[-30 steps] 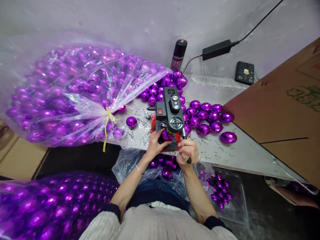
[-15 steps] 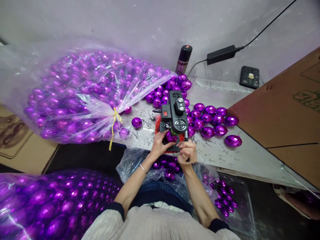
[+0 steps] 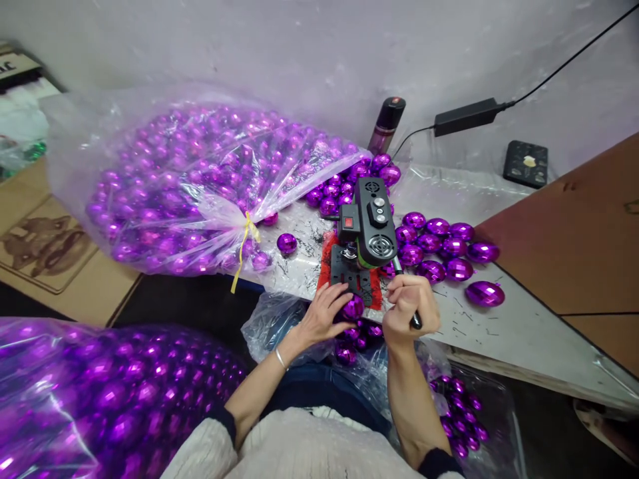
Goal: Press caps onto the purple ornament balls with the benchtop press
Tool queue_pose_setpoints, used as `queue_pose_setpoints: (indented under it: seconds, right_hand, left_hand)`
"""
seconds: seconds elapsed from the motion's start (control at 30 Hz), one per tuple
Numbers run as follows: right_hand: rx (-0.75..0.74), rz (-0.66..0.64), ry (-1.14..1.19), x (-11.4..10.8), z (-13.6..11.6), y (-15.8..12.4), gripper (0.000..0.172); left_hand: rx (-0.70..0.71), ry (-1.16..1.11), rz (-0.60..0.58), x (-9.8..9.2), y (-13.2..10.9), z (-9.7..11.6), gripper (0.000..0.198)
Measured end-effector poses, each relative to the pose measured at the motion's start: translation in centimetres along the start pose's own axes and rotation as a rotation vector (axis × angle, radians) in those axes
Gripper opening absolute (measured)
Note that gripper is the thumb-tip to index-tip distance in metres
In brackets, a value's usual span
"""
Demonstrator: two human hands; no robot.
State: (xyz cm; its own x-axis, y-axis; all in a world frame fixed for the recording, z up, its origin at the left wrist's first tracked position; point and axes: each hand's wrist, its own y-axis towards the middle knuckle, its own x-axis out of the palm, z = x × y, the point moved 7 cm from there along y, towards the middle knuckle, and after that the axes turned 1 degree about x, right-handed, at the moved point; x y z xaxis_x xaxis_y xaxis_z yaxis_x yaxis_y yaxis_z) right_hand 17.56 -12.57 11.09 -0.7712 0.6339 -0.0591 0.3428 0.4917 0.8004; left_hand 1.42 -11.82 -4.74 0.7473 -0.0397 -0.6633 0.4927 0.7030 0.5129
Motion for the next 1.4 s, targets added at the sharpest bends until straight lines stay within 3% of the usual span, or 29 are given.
queue_pose_setpoints:
  seconds: [0.07, 0.1, 0.23, 0.27, 0.37, 0.47, 0.6, 0.73, 0.83, 0.97, 1.17, 1.4]
  right_hand:
    - [-0.023, -0.006, 0.007, 0.0, 0.2, -0.6, 0.039]
    - [-0.03, -0.007, 0.011, 0.0, 0.4, -0.8, 0.038]
    - [-0.037, -0.021, 0.006, 0.0, 0.5, -1.2, 0.037]
    - [-0.038, -0.024, 0.002, 0.0, 0.5, -1.2, 0.036]
    - [-0.046, -0.029, -0.007, 0.0, 0.4, -1.2, 0.034]
    - [-0.054, -0.05, -0.012, 0.0, 0.6, -1.4, 0.032]
    - [-0.059, -0.067, -0.014, 0.0, 0.6, -1.5, 0.032]
    - [-0.024, -0.035, -0.009, 0.1, 0.0, -0.5, 0.034]
    - [-0.008, -0.021, -0.016, 0.2, -0.7, 0.4, 0.036]
    - [-0.014, -0.015, -0.025, 0.3, -1.0, 0.9, 0.036]
    - [-0.033, -0.046, -0.026, 0.3, -0.7, 0.4, 0.033]
    - [-0.021, -0.074, -0.035, 0.1, -0.5, -0.1, 0.031]
  left_hand:
    - [-0.012, 0.021, 0.011, -0.8, -1.0, -0.2, 0.104]
    - [-0.069, 0.03, 0.073, -1.7, -1.0, -1.1, 0.11]
    - [-0.626, 0.06, 0.54, -6.8, 0.0, -7.9, 0.094]
    - [-0.759, 0.047, 0.611, -7.5, 0.5, -9.6, 0.094]
    - [-0.94, 0.003, 0.641, -8.4, 2.7, -13.2, 0.095]
    - [-0.921, -0.029, 0.643, -9.0, 4.4, -14.3, 0.085]
    - [-0.845, -0.226, 0.634, -8.5, 4.8, -12.8, 0.076]
    - [-0.842, -0.751, 0.47, -5.1, 4.2, -9.9, 0.064]
    - [-0.854, -0.936, 0.34, -2.8, 3.7, -7.8, 0.06]
    - [-0.83, -0.797, 0.311, -1.4, 3.6, -6.6, 0.064]
    - [-0.733, -0.383, 0.268, -0.8, 4.2, -5.7, 0.072]
    - [-0.46, -0.132, 0.189, -0.4, 5.9, -4.2, 0.063]
